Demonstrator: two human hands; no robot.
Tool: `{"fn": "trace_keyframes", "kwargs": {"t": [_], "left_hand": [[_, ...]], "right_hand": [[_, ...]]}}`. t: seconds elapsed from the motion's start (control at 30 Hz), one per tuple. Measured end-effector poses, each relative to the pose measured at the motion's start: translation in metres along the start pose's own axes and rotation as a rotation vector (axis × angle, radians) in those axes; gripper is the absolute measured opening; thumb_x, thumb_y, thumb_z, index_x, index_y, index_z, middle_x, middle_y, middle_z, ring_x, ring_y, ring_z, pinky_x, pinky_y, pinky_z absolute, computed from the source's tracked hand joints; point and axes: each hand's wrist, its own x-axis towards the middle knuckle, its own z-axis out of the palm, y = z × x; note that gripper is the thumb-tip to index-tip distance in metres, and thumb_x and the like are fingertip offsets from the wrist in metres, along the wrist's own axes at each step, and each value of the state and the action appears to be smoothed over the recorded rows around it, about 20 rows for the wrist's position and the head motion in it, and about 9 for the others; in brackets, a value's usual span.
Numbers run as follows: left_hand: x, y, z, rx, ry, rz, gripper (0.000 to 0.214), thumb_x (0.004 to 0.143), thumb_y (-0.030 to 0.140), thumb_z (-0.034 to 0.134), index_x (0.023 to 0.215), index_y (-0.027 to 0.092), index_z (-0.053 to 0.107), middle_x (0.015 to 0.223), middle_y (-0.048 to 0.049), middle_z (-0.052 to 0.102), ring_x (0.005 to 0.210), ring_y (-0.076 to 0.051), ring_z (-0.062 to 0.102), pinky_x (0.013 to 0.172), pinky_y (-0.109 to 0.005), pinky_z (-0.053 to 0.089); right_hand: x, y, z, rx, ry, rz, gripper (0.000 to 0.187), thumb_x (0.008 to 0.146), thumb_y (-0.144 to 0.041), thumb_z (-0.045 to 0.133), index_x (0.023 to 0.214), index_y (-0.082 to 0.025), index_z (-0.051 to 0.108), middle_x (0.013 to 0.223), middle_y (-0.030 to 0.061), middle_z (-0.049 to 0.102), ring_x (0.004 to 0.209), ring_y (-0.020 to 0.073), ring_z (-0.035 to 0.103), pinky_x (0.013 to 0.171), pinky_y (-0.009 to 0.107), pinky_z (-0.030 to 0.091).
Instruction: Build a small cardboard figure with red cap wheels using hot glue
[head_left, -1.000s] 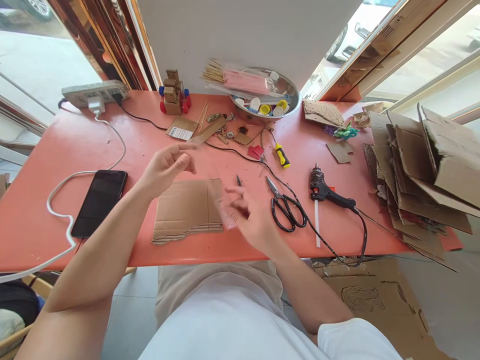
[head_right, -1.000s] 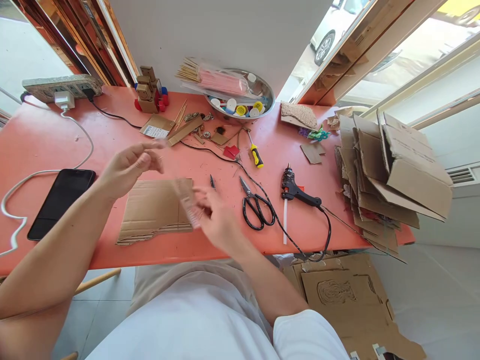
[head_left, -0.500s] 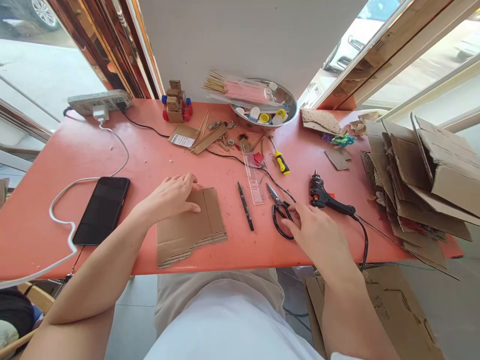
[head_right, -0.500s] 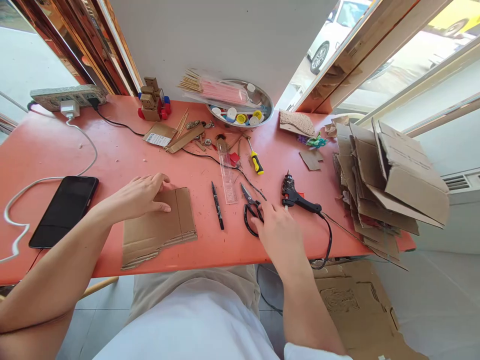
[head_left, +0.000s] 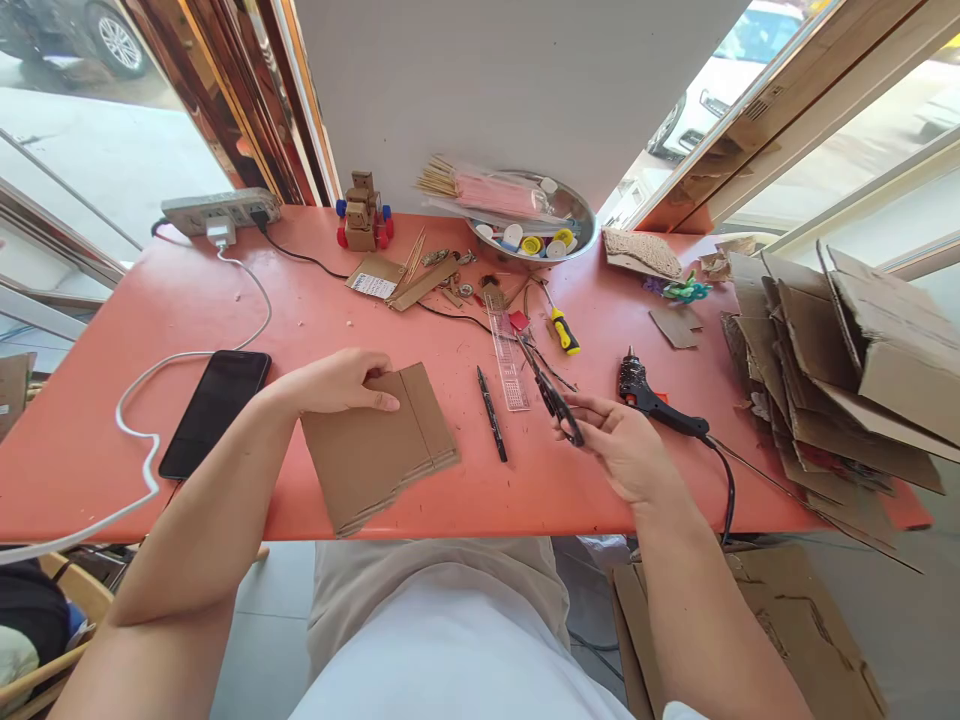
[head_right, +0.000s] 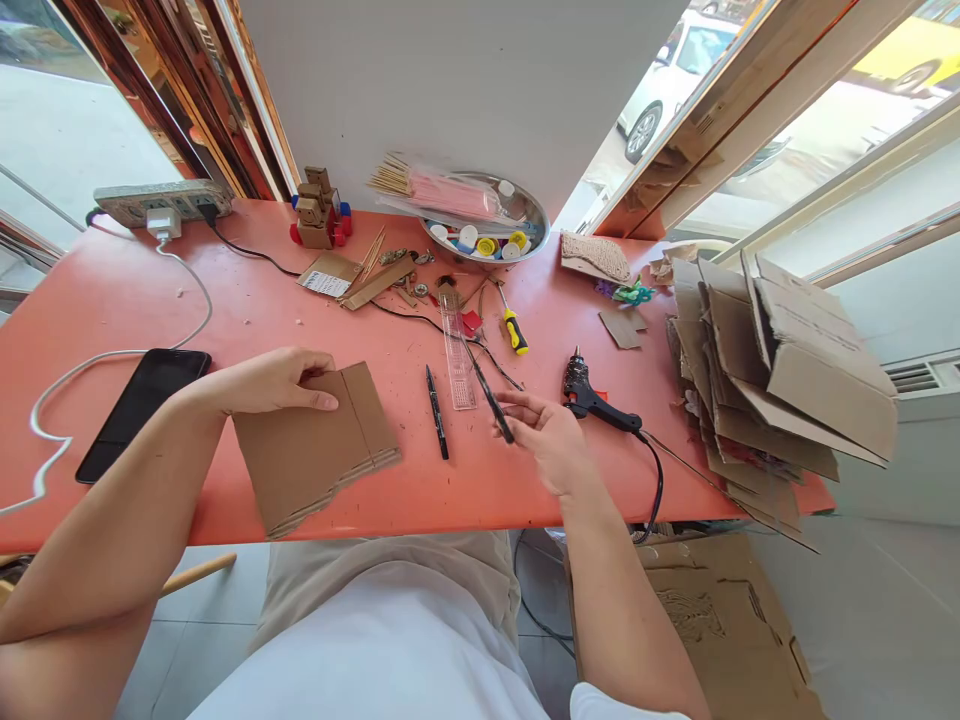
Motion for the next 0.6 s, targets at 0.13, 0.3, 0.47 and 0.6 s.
{"fn": "trace_keyframes", "kwargs": {"t": [0.13,0.3,0.47,0.6], "left_hand": [[0.002,-0.009,-0.004,-0.482,0.133,0.026,0.046,0.062,0.058,0.085,0.070,0.024,0.055,0.067,0.0015,0.061,0.062,-0.018,0.059,0.056,-0.028,0.043],[0.023,-0.022,0.006,-1.085,0.598,0.144,0.051,0.058,0.057,0.093,0.085,0.023,0.068,0.083,-0.0059,0.078,0.081,-0.025,0.075,0.069,-0.032,0.059],[0.036,-0.028,0.014,-1.383,0.768,0.158,0.023,0.067,0.027,0.088,0.085,0.020,0.074,0.086,-0.0051,0.082,0.080,-0.019,0.077,0.066,-0.023,0.061],[0.037,-0.023,0.018,-1.559,0.828,0.117,0.010,0.078,0.011,0.076,0.082,0.020,0.073,0.088,-0.0032,0.083,0.081,-0.015,0.078,0.067,-0.017,0.061]], "right_hand": [[0.015,-0.005,0.017,0.349,-0.198,0.019,0.038,0.059,-0.041,0.095,0.086,-0.026,0.073,0.069,-0.0044,0.059,0.055,0.0107,0.051,0.050,0.025,0.046],[0.032,-0.013,0.040,0.525,-0.415,-0.086,0.056,0.059,-0.068,0.098,0.084,-0.026,0.072,0.073,-0.0037,0.060,0.059,0.0096,0.050,0.050,0.022,0.044],[0.047,-0.032,0.052,0.300,-0.802,-0.167,0.100,0.051,-0.105,0.067,0.106,-0.022,0.074,0.099,0.0088,0.072,0.073,0.0175,0.059,0.059,0.030,0.050],[0.051,-0.042,0.063,0.147,-0.886,-0.266,0.106,0.062,-0.108,0.053,0.117,-0.019,0.070,0.102,0.0116,0.071,0.072,0.0178,0.060,0.061,0.031,0.047]]}}
